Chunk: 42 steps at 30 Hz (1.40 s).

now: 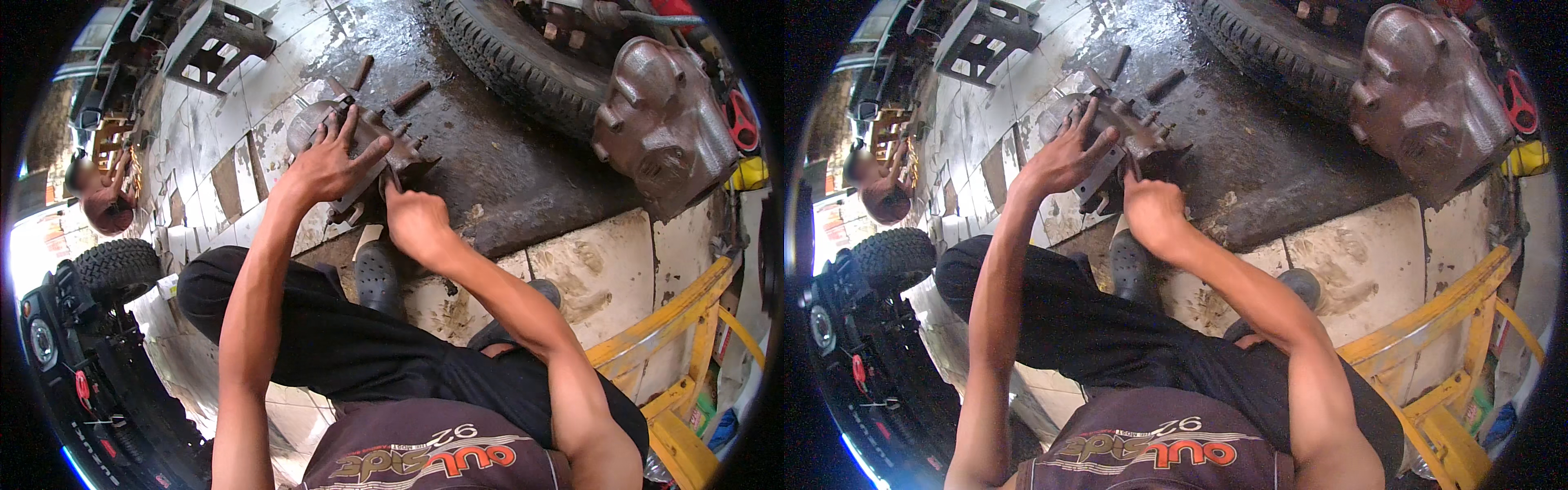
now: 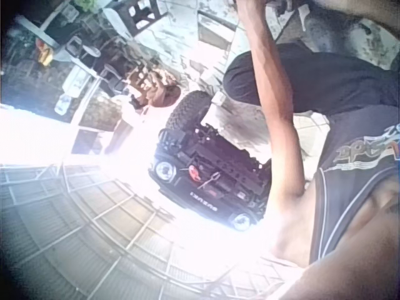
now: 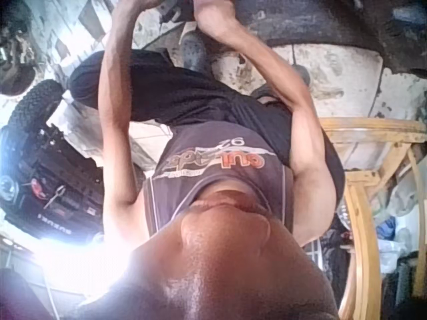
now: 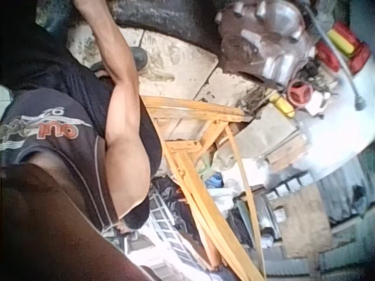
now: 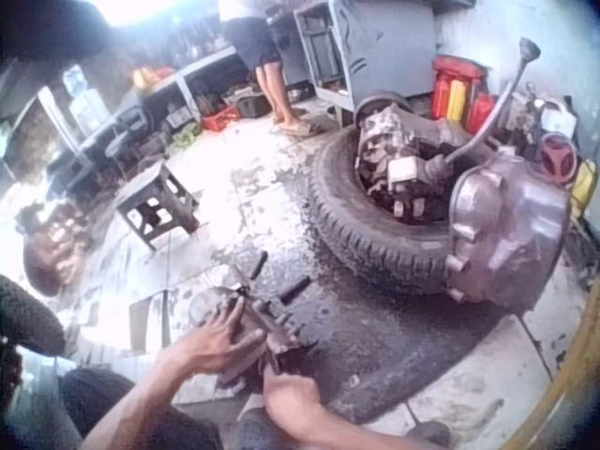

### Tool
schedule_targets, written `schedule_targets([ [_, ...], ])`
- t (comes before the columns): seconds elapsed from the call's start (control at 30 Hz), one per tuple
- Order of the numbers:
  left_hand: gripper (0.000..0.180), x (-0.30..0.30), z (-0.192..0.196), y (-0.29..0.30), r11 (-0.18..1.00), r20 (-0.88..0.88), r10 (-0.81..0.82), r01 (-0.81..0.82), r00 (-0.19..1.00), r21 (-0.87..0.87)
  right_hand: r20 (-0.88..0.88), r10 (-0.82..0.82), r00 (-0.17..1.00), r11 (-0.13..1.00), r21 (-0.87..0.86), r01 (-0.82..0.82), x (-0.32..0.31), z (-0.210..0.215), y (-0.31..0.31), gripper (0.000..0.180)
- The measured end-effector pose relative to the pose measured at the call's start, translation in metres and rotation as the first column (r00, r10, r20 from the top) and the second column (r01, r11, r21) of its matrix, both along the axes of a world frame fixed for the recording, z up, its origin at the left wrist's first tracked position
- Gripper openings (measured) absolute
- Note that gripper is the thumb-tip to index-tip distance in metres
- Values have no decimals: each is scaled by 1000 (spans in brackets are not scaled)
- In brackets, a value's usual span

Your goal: The person sits on the floor and assembles a mechanical part, likely a brake caliper, by inserting and tightening bolts with their hands. They repeatedly adjust the position of the part and the bolts to ensure proper alignment and fit.

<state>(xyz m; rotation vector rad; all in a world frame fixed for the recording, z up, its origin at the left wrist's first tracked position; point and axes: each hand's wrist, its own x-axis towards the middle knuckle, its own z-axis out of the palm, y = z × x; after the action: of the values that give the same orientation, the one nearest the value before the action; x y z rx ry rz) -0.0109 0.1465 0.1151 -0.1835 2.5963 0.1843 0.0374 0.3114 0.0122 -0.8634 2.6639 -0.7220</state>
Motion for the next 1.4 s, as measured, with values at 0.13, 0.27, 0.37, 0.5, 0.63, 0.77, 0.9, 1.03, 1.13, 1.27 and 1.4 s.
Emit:
schedule_targets([
  [0.13,96,0,3,0,1000,-9,-6,6,1000,1,26,14,1000,998,53,-15,-11,6,1,66],
  [0.27,100,2,4,-4,998,-33,17,-15,999,57,47,28,998,994,107,-33,6,8,-3,68],
  [0.37,111,4,-2,-11,992,-88,-7,18,996,127,86,33,996,984,171,-47,7,17,-4,71],
  [0.5,110,0,-2,-7,992,-101,4,9,995,127,191,2,982,987,158,-33,-35,-9,-3,91],
  [0.63,109,1,11,-13,981,-14,108,-104,994,163,311,-61,948,981,193,0,-48,22,30,80],
  [0.77,107,3,3,-15,984,-115,52,-31,992,178,89,-195,977,973,141,181,-60,8,60,55],
  [0.9,103,6,2,-19,981,-110,38,-17,993,192,254,-212,944,951,-170,260,-67,1,62,45],
  [1.03,99,8,0,-21,985,-117,22,-1,993,174,379,-290,879,732,-503,459,-55,-12,38,37],
  [1.13,98,14,-1,-27,986,-164,8,20,986,168,373,-278,885,681,-574,456,-26,-3,11,37],
  [1.27,97,13,-5,-28,980,-166,-11,43,986,193,129,-288,949,822,-475,314,30,-33,-11,56],
  [1.4,97,16,-4,-30,983,-193,-41,74,980,170,82,-223,971,940,-245,237,6,-25,3,73],
])
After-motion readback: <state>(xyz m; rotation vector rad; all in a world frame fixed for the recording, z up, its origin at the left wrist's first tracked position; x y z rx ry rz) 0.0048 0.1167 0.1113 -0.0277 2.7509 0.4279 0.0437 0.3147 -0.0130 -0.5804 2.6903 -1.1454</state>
